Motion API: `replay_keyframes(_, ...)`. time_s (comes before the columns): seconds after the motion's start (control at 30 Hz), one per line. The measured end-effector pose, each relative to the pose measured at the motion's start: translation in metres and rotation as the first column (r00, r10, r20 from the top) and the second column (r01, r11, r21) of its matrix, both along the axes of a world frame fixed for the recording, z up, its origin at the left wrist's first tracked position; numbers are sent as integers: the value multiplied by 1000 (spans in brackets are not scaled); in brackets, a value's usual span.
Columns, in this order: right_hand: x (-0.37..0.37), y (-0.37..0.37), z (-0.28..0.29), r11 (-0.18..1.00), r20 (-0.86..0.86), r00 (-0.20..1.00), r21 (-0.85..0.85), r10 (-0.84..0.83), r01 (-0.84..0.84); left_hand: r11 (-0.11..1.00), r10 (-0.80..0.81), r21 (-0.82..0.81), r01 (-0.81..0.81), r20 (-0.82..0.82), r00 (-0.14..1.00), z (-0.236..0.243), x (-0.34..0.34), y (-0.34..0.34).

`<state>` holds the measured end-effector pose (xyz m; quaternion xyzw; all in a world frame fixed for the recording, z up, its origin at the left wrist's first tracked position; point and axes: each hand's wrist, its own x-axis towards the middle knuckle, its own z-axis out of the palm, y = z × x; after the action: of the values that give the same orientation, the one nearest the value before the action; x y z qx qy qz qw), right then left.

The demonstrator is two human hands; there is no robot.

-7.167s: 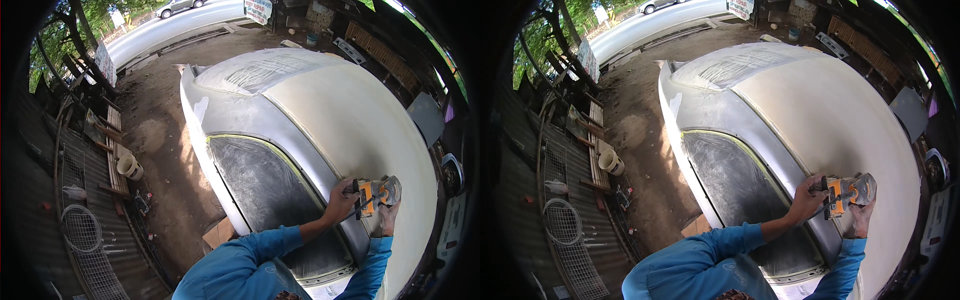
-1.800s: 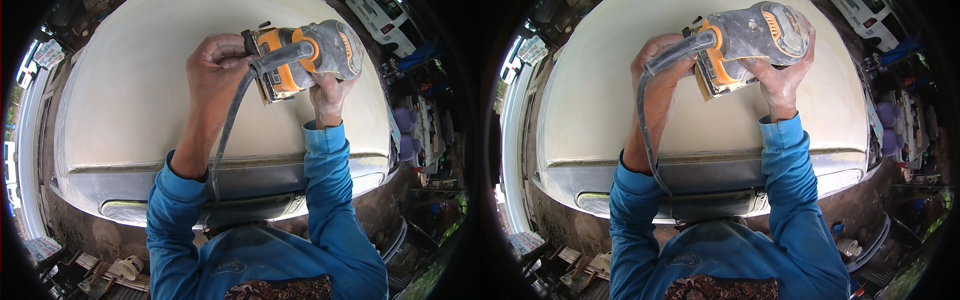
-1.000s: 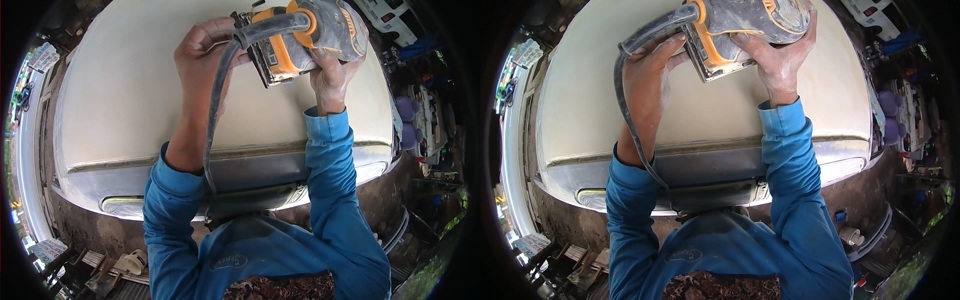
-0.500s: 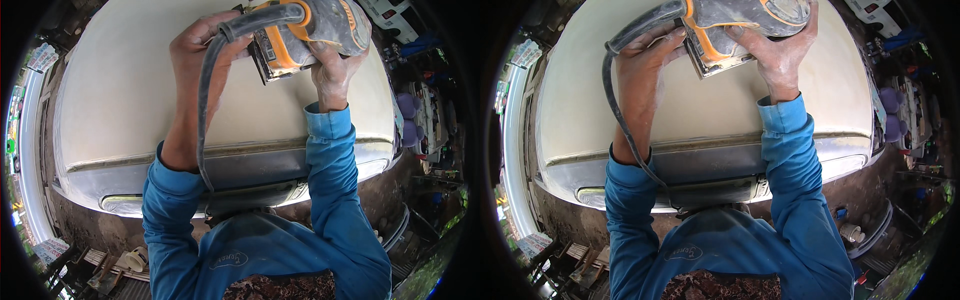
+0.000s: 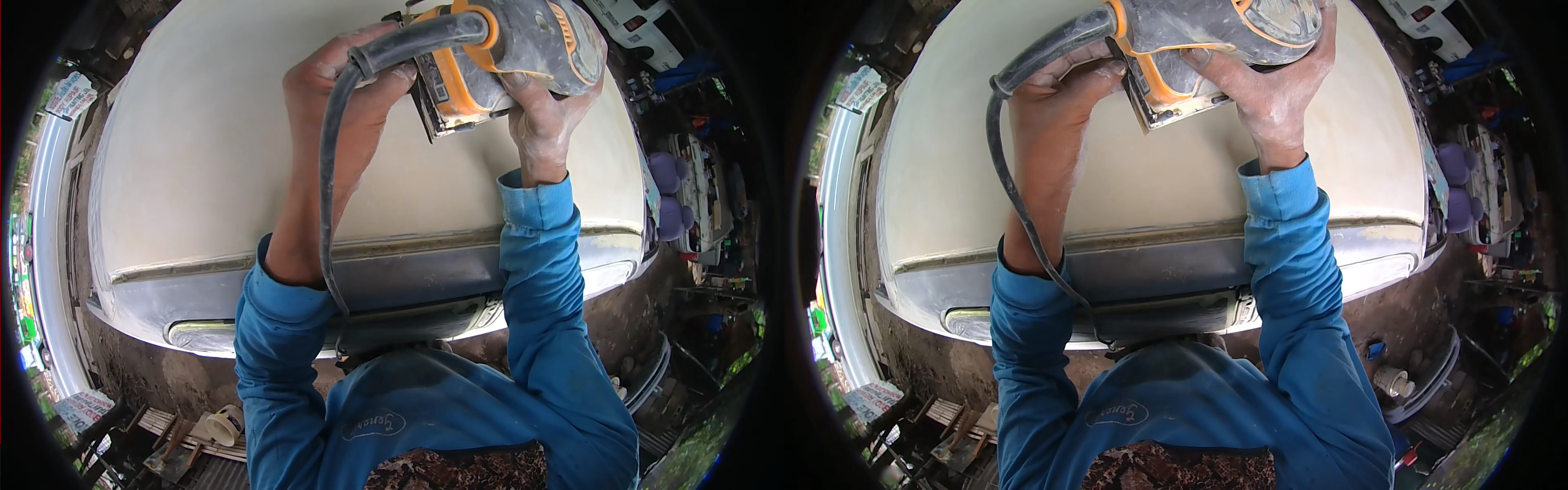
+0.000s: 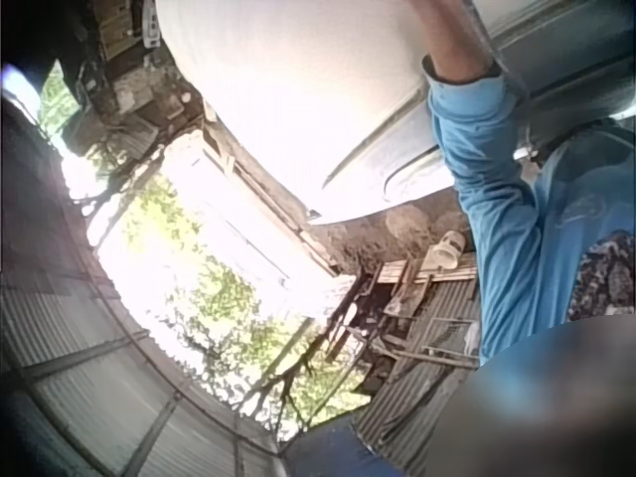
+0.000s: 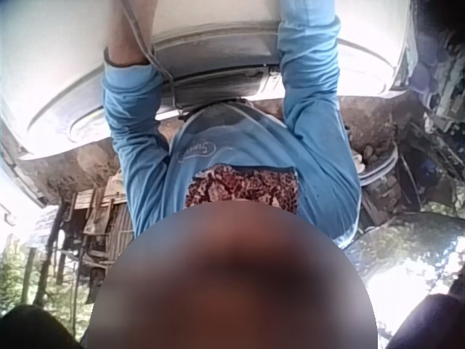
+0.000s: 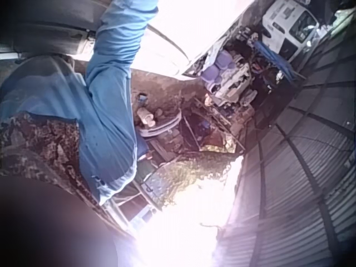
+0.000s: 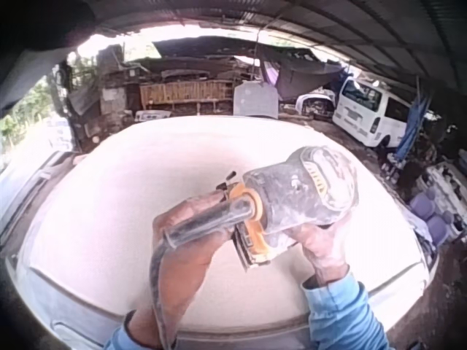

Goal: Sanding the roof of a car using an electric orbital sander and sandpaper.

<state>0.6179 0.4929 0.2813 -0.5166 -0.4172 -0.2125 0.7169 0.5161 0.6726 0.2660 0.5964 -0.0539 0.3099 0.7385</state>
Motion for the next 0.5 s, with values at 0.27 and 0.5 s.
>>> replay_keyframes(0.27, 0, 2, 1, 1000, 16, 1000, 4, 6, -6, 997, 79, 13, -78, -52, 996, 2, -3, -6)
replay_keyframes(0.5, 6, -3, -3, 999, 31, 999, 21, -32, 31, 1000, -15, 5, 16, -85, 996, -1, -3, -5)
